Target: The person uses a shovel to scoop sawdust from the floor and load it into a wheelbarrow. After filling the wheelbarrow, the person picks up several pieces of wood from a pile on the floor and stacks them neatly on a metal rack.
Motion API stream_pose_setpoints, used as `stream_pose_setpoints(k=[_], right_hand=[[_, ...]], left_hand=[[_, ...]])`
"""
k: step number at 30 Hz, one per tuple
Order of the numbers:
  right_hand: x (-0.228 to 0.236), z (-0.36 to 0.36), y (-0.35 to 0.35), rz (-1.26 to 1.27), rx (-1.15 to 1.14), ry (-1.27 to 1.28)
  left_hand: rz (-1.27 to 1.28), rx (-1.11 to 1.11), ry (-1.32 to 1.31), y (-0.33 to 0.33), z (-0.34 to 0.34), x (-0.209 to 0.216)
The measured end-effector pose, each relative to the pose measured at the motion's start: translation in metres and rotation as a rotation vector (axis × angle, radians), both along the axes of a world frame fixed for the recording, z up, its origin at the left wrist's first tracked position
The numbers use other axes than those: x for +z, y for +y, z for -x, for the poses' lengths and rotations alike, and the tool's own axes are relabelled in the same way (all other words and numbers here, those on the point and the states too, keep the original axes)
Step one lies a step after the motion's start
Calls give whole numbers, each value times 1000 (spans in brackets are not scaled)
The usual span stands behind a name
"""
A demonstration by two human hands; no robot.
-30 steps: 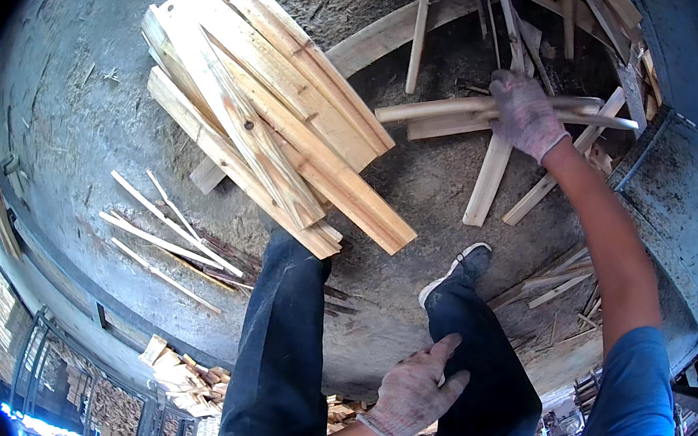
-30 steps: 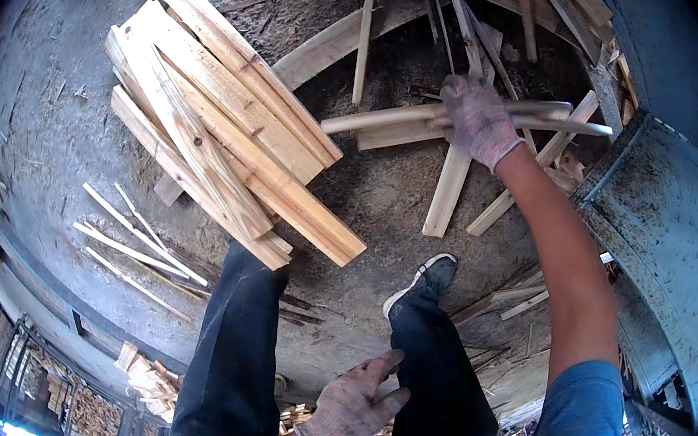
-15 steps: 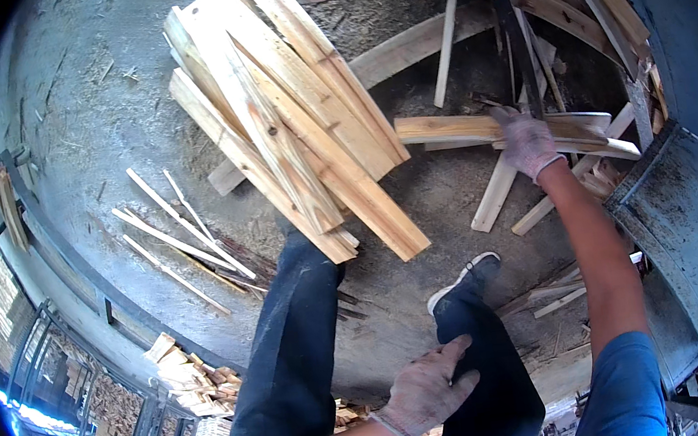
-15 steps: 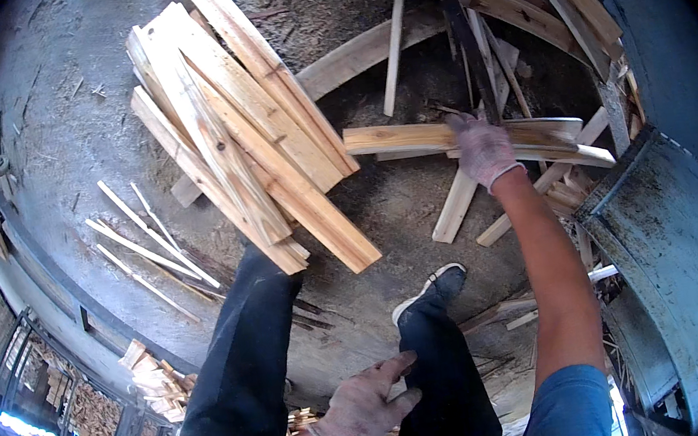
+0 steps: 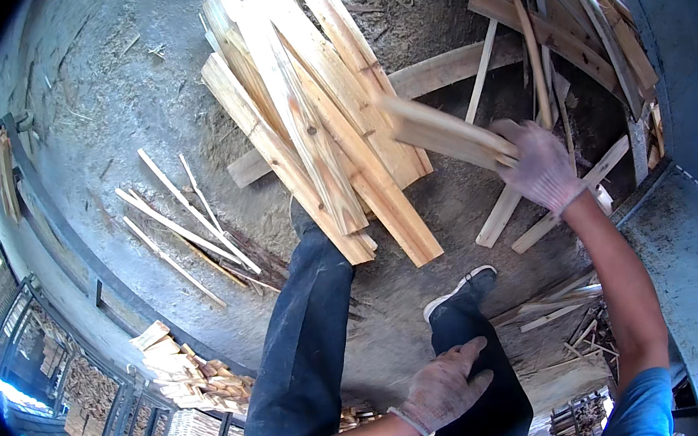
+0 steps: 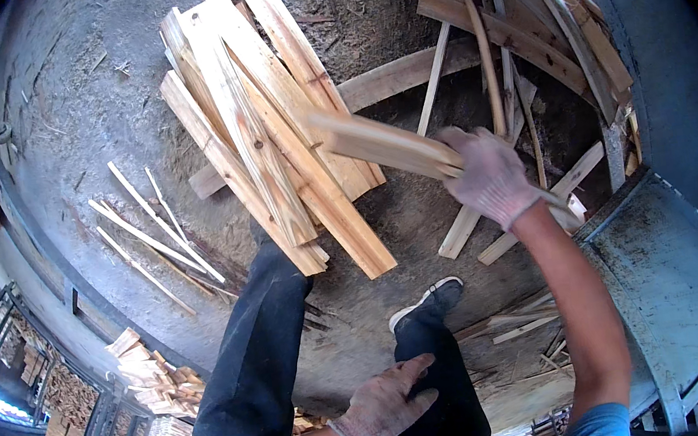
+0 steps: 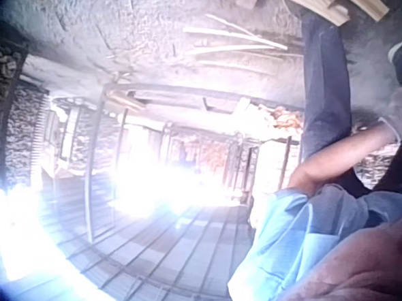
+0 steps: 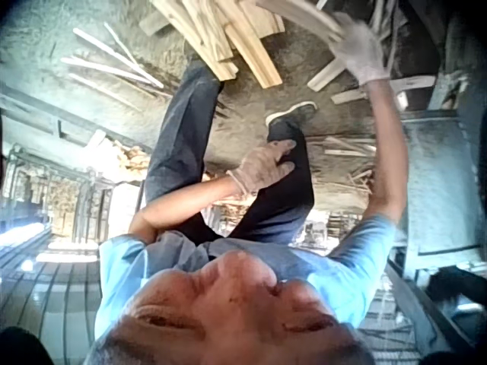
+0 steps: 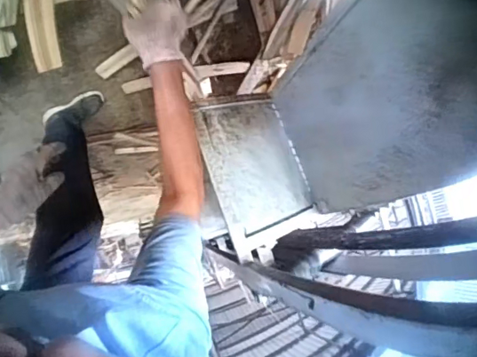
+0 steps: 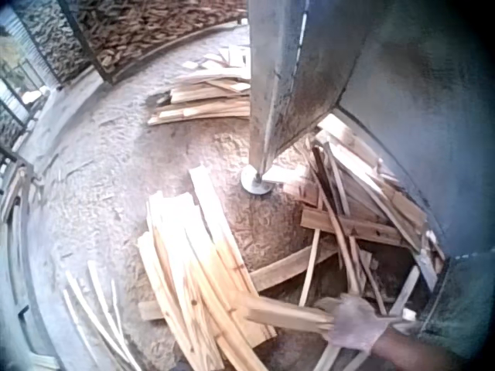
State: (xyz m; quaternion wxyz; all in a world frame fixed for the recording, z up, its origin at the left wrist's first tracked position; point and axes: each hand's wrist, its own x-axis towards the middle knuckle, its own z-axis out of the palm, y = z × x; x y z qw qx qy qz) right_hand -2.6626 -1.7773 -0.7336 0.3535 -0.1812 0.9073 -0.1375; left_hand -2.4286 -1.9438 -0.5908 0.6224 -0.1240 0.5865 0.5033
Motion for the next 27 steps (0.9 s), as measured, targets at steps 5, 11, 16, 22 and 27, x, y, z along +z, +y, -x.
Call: stream_pose_setpoints(k=[5, 11, 16, 22, 27], right_hand=[[-17, 61, -123, -2, -172, -146], [-35, 86, -227, 188, -377, -192], [-53, -33, -170, 339, -648, -31], [-123, -171, 12, -351, -1200, 54], [-166, -205, 73, -450, -1341, -212]], left_hand=[[25, 24, 3, 0, 2, -3], [-33, -59, 85, -2, 6, -4], [-21, 170, -15, -11, 13, -3], [8, 66, 24, -12, 14, 5], [-18, 29, 27, -8, 8, 1]])
